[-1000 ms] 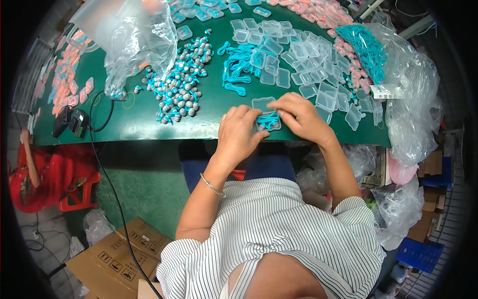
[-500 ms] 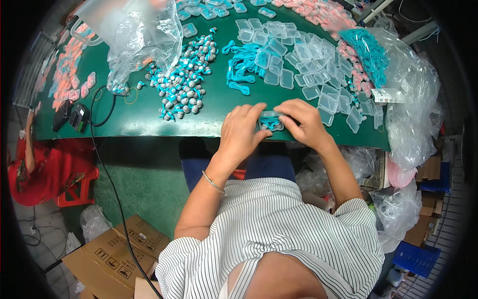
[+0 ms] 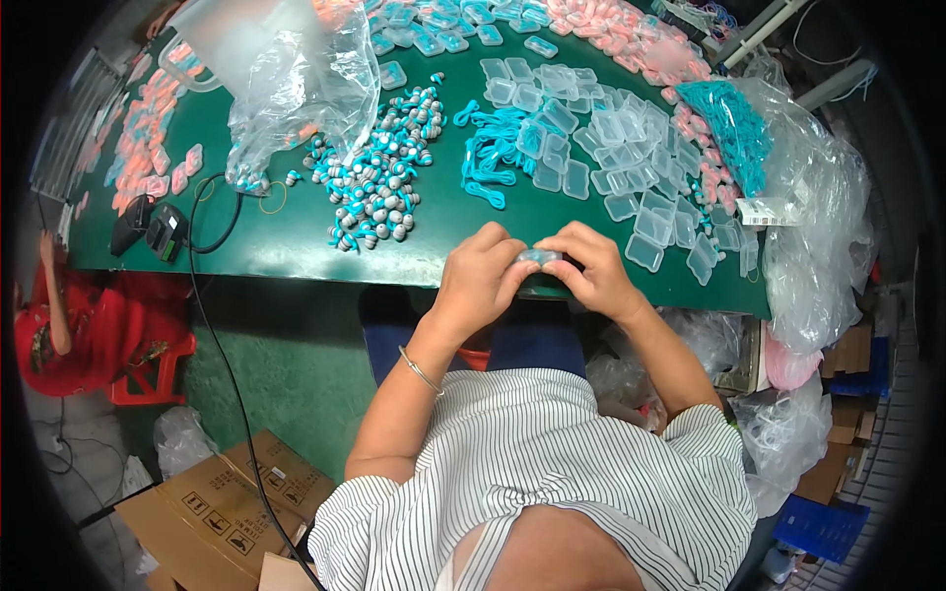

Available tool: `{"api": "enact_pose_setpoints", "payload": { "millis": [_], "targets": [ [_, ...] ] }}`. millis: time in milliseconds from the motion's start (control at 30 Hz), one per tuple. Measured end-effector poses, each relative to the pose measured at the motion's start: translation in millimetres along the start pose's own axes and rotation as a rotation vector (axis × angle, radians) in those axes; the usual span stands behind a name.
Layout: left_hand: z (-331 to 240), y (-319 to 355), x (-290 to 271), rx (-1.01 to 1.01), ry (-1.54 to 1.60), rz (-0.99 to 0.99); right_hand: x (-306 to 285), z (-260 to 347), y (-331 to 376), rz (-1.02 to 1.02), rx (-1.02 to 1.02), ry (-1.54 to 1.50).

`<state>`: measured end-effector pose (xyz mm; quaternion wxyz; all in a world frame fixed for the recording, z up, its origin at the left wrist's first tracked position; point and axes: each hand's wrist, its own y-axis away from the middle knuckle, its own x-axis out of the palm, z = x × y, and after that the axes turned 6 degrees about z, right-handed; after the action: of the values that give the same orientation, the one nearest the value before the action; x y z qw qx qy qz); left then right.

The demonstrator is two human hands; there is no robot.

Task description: Putting small blue components into small plastic cases.

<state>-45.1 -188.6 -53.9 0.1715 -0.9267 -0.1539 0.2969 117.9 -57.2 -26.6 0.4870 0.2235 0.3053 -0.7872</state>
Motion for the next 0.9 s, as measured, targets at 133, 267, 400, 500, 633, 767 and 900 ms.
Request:
{"api": "enact_pose_setpoints", "payload": {
  "millis": [133, 267, 400, 500, 633, 767, 900],
  "targets": [
    [4.1, -7.5, 0.1, -0.109, 0.023, -0.176, -24.1, -18.8, -70.5, 0.197, -0.176, 0.027],
    [7.4, -10.0, -1.3, -0.205, 0.151, -0.409, -27.7, -61.7, -165.1, -0.097, 0.007, 0.202],
    [10.2, -6.6, 2.6, -0.103, -0.022, -0.285, -13.4, -113.7, -257.2, -0.157, 0.120, 0.389],
    [9.4, -11.3, 6.3, -0.134, 0.027, -0.238, -9.3, -153.0, -287.2, -0.344, 0.297, 0.101],
    [15.1, -2.5, 1.8, -0.162, 0.030, -0.268, -24.5, -110.0, -274.6, 0.002, 0.238, 0.300],
    [16.2, -5.8, 4.5, -0.132, -0.026, -0.294, -35.1, -123.0, -241.2, 0.257, 0.236, 0.625],
    [17.8, -15.1, -1.4, -0.130, -0.154, -0.318, -46.0, -123.4, -220.6, 0.197, 0.069, 0.651]
  ]
}}
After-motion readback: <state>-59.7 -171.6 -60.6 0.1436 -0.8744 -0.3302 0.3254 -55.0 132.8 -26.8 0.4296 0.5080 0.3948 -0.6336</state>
